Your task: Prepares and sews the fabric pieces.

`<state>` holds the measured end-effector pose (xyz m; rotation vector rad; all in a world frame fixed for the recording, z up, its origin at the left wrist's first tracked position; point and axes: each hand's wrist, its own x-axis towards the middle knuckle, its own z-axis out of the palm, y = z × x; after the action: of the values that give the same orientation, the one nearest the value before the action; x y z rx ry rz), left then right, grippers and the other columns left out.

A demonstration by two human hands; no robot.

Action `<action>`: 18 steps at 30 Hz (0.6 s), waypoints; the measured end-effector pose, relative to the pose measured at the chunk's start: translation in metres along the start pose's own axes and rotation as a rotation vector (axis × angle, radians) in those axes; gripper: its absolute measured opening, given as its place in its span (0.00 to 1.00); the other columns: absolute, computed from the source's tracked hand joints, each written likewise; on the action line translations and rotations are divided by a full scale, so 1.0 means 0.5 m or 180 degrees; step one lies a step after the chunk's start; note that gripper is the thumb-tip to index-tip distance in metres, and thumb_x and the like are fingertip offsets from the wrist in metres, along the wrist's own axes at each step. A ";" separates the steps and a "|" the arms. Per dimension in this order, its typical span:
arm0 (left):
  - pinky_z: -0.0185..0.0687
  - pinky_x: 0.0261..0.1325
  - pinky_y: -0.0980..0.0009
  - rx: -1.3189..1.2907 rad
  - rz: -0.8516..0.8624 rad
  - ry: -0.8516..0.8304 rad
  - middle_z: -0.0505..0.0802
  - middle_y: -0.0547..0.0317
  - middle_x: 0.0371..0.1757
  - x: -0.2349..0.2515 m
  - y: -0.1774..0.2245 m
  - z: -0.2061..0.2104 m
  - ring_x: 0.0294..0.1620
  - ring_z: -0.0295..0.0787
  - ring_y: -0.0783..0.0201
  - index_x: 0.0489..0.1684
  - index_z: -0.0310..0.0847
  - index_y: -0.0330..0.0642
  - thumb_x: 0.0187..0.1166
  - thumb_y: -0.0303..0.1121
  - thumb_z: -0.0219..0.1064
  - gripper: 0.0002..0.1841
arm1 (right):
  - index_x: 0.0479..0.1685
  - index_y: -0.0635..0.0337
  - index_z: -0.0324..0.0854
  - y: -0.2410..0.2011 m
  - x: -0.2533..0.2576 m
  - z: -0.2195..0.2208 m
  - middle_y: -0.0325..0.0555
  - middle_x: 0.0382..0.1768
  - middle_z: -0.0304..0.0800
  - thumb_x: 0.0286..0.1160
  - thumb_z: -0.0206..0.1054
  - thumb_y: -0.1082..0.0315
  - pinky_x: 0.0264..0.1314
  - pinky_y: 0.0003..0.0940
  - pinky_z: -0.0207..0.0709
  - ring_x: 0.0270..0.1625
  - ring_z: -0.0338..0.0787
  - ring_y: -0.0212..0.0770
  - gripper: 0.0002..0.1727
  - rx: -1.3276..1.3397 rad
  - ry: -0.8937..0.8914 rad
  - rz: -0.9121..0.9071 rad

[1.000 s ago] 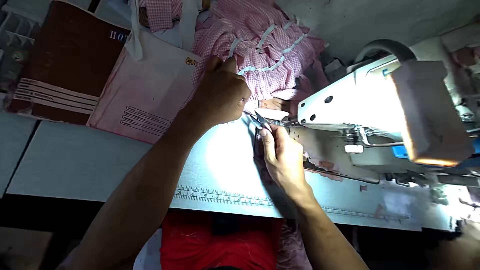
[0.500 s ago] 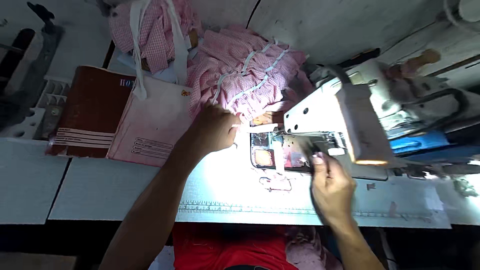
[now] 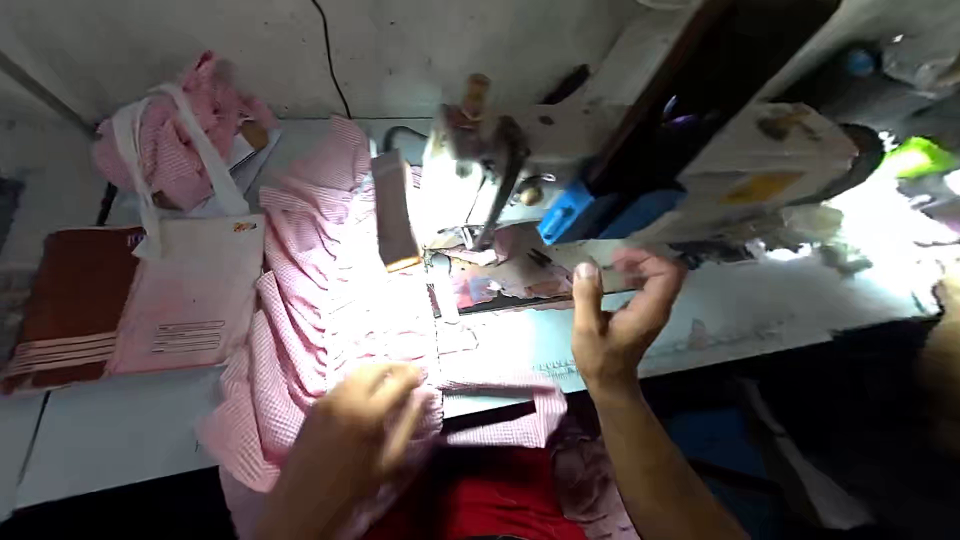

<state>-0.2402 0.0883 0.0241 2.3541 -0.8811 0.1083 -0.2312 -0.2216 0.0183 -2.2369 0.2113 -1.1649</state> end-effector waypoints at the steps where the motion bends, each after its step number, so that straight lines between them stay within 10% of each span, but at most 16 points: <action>1: 0.89 0.60 0.56 0.0270 -0.0013 0.0356 0.96 0.57 0.59 0.038 -0.028 0.023 0.60 0.94 0.58 0.58 0.93 0.47 0.87 0.46 0.60 0.18 | 0.71 0.69 0.71 -0.024 0.020 0.001 0.59 0.67 0.79 0.78 0.71 0.55 0.70 0.41 0.77 0.70 0.80 0.45 0.31 0.0154 0.0118 -0.0065; 3: 0.64 0.86 0.43 0.0708 -0.0213 0.0372 0.82 0.53 0.82 0.096 -0.083 0.078 0.85 0.73 0.51 0.77 0.82 0.51 0.89 0.54 0.54 0.27 | 0.84 0.65 0.60 -0.051 0.074 0.010 0.58 0.79 0.70 0.74 0.75 0.50 0.74 0.41 0.72 0.78 0.73 0.46 0.44 0.0191 0.0319 -0.0126; 6: 0.37 0.89 0.25 0.1416 -0.0858 -0.0188 0.63 0.50 0.94 0.091 -0.089 0.138 0.95 0.50 0.40 0.93 0.61 0.58 0.84 0.70 0.42 0.41 | 0.85 0.64 0.55 -0.064 0.125 0.035 0.59 0.74 0.70 0.62 0.81 0.40 0.76 0.45 0.72 0.76 0.75 0.50 0.57 -0.0016 0.0438 0.0182; 14: 0.61 0.80 0.31 0.1497 -0.1369 -0.0036 0.81 0.55 0.83 -0.019 0.105 0.170 0.83 0.75 0.44 0.84 0.76 0.62 0.83 0.69 0.45 0.36 | 0.82 0.77 0.56 -0.066 0.146 0.063 0.67 0.78 0.67 0.62 0.80 0.38 0.86 0.42 0.64 0.83 0.70 0.52 0.60 0.0185 0.0566 0.0382; 18: 0.68 0.77 0.44 0.1385 -0.0924 0.0601 0.87 0.53 0.75 0.059 0.026 0.107 0.76 0.80 0.49 0.74 0.84 0.51 0.87 0.53 0.55 0.26 | 0.82 0.83 0.54 -0.059 0.137 0.072 0.74 0.78 0.69 0.65 0.79 0.41 0.89 0.43 0.64 0.84 0.72 0.56 0.60 0.0237 0.0562 0.0437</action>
<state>-0.2323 0.0331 -0.0044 2.7885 -0.4487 0.4323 -0.1656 -0.2095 0.0671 -2.0225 0.3801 -1.2742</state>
